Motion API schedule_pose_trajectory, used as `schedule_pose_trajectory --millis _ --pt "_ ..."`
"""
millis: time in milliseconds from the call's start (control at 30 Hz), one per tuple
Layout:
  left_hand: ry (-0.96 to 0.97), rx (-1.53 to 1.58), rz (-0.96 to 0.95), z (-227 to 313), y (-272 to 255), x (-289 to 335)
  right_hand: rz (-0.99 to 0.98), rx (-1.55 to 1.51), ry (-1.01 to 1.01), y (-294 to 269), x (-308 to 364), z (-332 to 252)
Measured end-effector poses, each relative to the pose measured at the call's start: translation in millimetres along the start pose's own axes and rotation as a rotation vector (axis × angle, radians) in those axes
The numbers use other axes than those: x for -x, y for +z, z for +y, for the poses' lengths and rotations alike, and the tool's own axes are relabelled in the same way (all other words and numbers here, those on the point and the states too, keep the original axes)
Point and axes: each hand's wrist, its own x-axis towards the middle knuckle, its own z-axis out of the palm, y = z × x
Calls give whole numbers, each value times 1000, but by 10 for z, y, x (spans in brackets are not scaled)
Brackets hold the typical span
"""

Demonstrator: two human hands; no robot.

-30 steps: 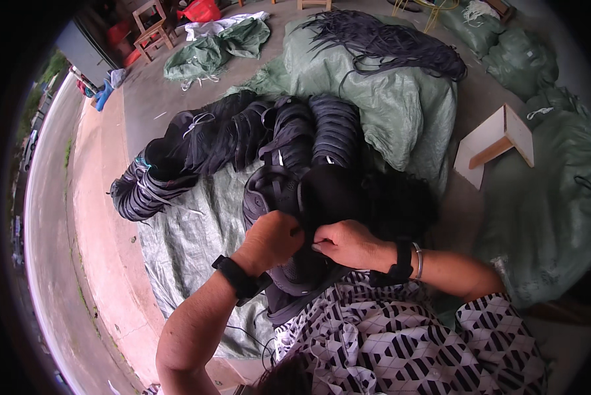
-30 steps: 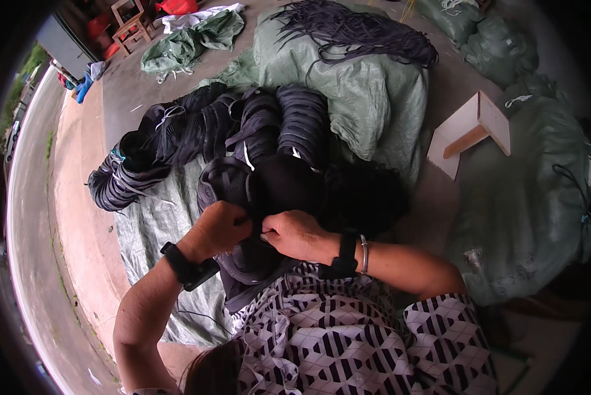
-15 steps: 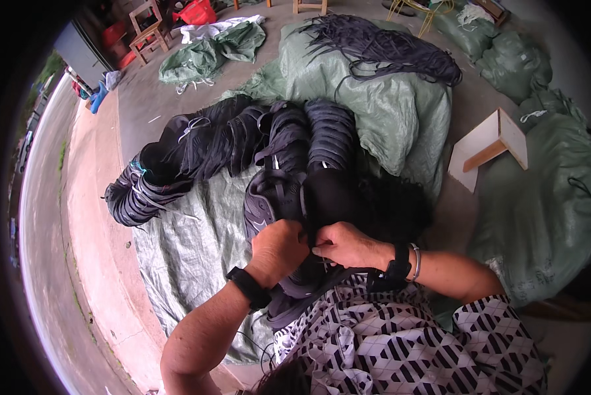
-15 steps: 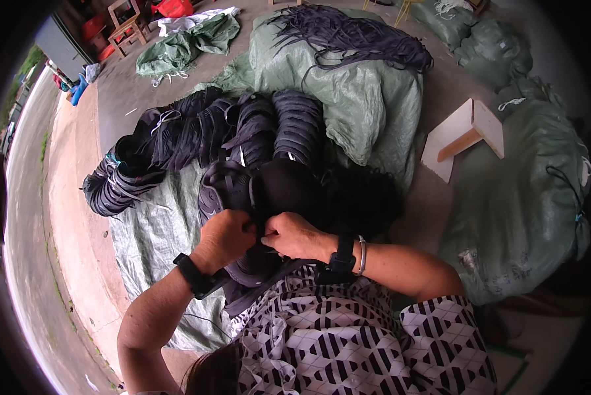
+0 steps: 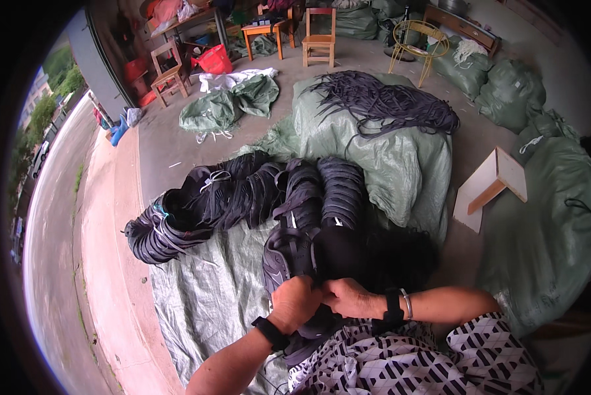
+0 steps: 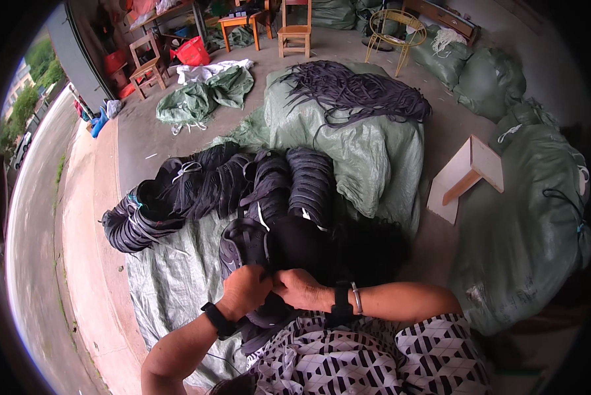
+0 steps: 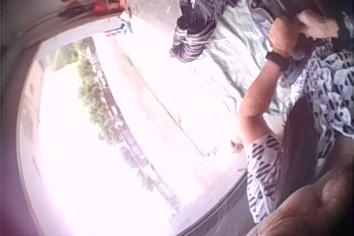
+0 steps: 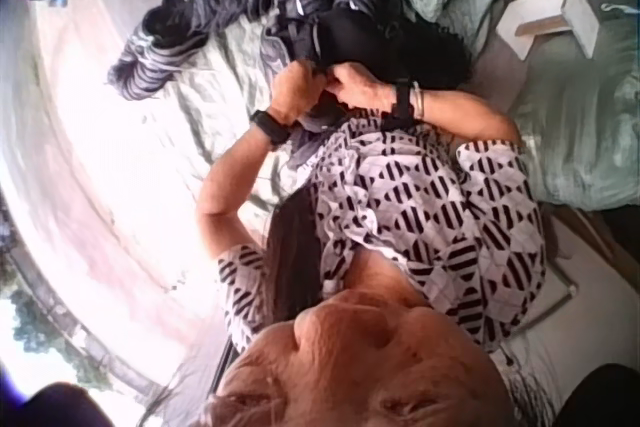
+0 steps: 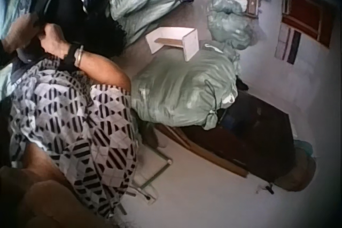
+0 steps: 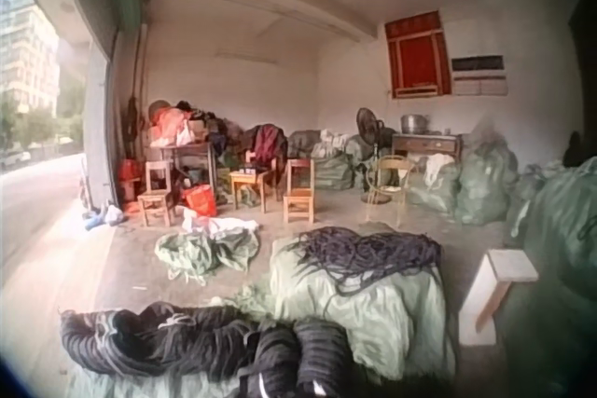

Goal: Lacing a black athletic shoe upper in a component storage area.

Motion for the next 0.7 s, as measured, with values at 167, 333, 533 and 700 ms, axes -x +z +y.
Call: schedule_pose_trajectory --millis 167,333,533,700 --pt "-27 126 -13 -27 22 28 -211 -1113 770 -58 -113 114" --pt "12 288 -32 -105 -10 54 -161 -536 350 -88 -31 -17" --pt "-44 1066 44 -216 -43 121 189 750 -648 -295 -37 -282" --pt "92 1361 367 -172 -52 79 4 867 -730 -430 -136 -336"
